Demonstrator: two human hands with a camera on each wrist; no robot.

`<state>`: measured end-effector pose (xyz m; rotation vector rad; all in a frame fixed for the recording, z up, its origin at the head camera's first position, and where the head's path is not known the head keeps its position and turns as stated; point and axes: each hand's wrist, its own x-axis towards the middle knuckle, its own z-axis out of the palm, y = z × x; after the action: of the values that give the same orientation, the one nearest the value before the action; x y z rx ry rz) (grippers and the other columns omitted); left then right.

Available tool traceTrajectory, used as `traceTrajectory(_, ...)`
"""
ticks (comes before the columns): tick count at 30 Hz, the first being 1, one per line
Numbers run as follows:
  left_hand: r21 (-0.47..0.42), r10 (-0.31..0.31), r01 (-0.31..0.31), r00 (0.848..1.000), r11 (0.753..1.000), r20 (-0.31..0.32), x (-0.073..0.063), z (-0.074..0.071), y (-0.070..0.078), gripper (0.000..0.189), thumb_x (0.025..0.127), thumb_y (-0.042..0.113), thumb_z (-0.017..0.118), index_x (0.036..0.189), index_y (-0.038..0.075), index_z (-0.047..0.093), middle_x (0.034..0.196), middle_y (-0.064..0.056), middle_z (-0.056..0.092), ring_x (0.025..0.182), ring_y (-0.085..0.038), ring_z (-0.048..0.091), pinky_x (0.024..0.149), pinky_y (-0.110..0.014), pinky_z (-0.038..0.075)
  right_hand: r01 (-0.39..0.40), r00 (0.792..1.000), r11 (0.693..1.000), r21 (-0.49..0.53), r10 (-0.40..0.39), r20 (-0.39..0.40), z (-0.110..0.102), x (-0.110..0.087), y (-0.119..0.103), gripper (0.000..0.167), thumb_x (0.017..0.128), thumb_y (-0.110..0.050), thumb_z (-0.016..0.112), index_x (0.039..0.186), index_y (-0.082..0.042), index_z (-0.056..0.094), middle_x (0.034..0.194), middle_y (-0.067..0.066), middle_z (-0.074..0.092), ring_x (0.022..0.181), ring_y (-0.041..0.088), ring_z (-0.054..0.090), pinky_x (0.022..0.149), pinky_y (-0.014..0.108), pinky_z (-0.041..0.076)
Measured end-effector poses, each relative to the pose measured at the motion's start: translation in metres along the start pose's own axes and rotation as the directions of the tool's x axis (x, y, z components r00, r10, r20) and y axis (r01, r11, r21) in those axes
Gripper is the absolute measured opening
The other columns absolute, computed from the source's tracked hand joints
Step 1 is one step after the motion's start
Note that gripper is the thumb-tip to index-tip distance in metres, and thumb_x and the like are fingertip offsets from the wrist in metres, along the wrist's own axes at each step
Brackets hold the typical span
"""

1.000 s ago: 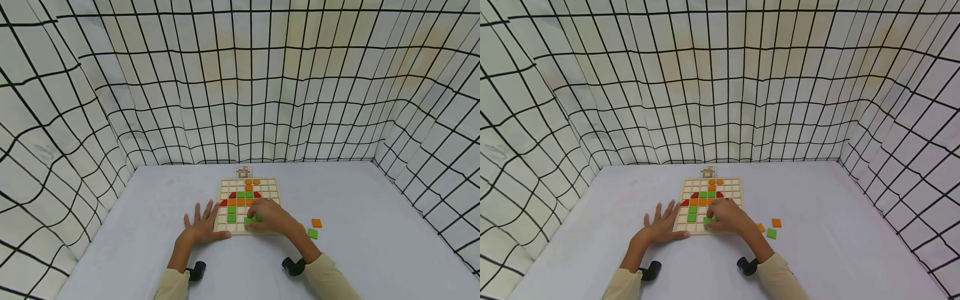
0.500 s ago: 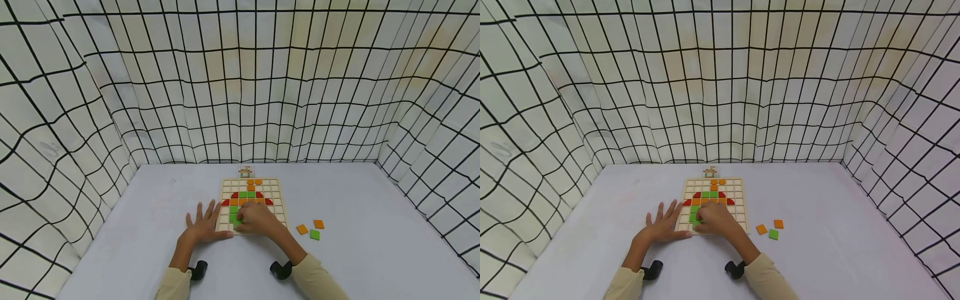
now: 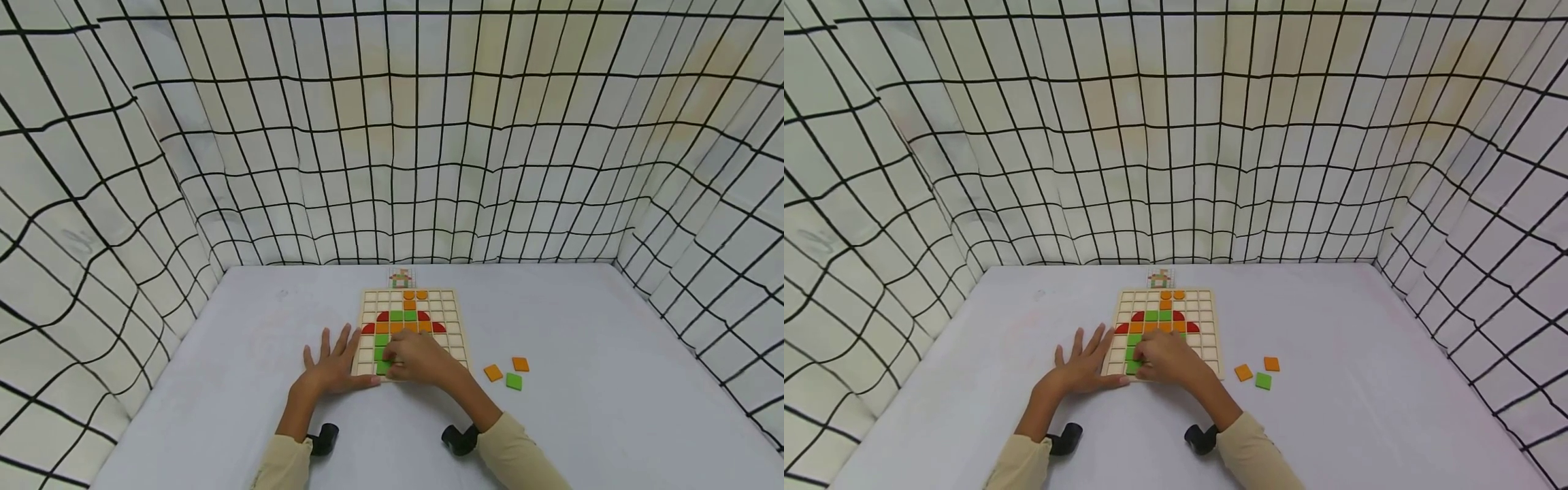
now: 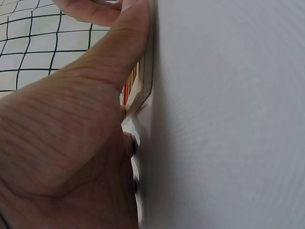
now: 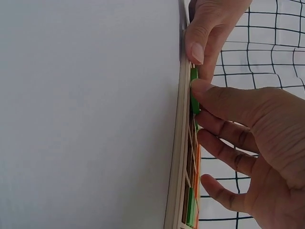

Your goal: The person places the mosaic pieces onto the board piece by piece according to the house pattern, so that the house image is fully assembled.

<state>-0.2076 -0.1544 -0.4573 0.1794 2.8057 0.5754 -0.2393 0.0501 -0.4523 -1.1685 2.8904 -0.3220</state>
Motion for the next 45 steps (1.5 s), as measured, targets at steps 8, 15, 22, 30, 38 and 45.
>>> traceTrajectory(8, -0.005, 0.005, -0.005, 1.0, 1.0, 0.004, 0.0009, -0.0004, 0.001, 0.112, 0.077, 0.067, 0.069, 0.158, 0.014, 0.012, 0.166, -0.014, 0.005, 0.149, -0.048, -0.009, 0.109, -0.075, -0.003, 0.041, 0.999, 0.998, 0.046, -0.041, -0.006, -0.0007, -0.0001, 0.0018, 0.017, 0.087, -0.029, 0.075, 0.102, -0.021, 0.076, 0.101, -0.009, 0.069, 0.096, 0.007, 0.06, 0.086, 0.028, 0.051)
traceTrajectory(15, -0.004, 0.006, -0.006, 1.0, 1.0, 0.004, 0.0026, 0.0015, 0.0028, 0.112, 0.076, 0.067, 0.069, 0.158, 0.015, 0.012, 0.166, -0.013, 0.004, 0.149, -0.048, -0.01, 0.109, -0.075, -0.004, 0.051, 0.999, 0.997, 0.061, -0.051, -0.013, -0.0012, -0.0008, 0.0022, 0.015, 0.086, -0.027, 0.076, 0.1, -0.021, 0.076, 0.101, -0.009, 0.069, 0.096, 0.007, 0.06, 0.088, 0.027, 0.051)
traceTrajectory(22, -0.002, 0.009, -0.009, 1.0, 1.0, -0.002, 0.0033, 0.0007, 0.0035, 0.112, 0.077, 0.067, 0.069, 0.158, 0.015, 0.013, 0.166, -0.013, 0.004, 0.149, -0.048, -0.01, 0.109, -0.075, -0.003, 0.045, 0.999, 0.996, 0.08, -0.044, -0.009, -0.0048, -0.0009, 0.0011, 0.016, 0.086, -0.026, 0.077, 0.101, -0.02, 0.077, 0.101, -0.009, 0.069, 0.095, 0.007, 0.06, 0.088, 0.027, 0.051)
traceTrajectory(30, 0.0, 0.001, -0.001, 1.0, 1.0, 0.001, 0.0018, 0.0013, 0.0033, 0.112, 0.076, 0.066, 0.069, 0.158, 0.015, 0.013, 0.166, -0.013, 0.005, 0.149, -0.048, -0.009, 0.109, -0.075, -0.003, 0.027, 1.0, 0.996, 0.087, -0.027, 0.004, -0.0037, -0.003, 0.0006, 0.017, 0.087, -0.027, 0.075, 0.103, -0.021, 0.077, 0.1, -0.01, 0.069, 0.093, 0.005, 0.059, 0.089, 0.024, 0.05)
traceTrajectory(38, 0.004, 0.003, -0.003, 1.0, 1.0, -0.007, 0.002, 0.0024, 0.0018, 0.112, 0.076, 0.068, 0.068, 0.158, 0.015, 0.013, 0.166, -0.014, 0.005, 0.148, -0.049, -0.008, 0.109, -0.076, -0.003, 0.019, 1.0, 0.997, 0.08, -0.019, -0.005, -0.0056, -0.0053, 0.0031, 0.017, 0.088, -0.029, 0.074, 0.103, -0.021, 0.077, 0.1, -0.009, 0.068, 0.091, 0.005, 0.057, 0.083, 0.022, 0.051)
traceTrajectory(45, 0.006, -0.006, 0.006, 1.0, 1.0, -0.01, 0.0025, 0.0016, 0.0024, 0.112, 0.075, 0.066, 0.07, 0.158, 0.014, 0.014, 0.165, -0.015, 0.005, 0.148, -0.049, -0.008, 0.109, -0.076, -0.004, 0.026, 0.999, 0.998, 0.058, -0.024, -0.041, -0.0094, -0.0085, 0.0063, 0.016, 0.087, -0.03, 0.075, 0.099, -0.02, 0.077, 0.098, -0.007, 0.068, 0.09, 0.008, 0.057, 0.079, 0.022, 0.05)
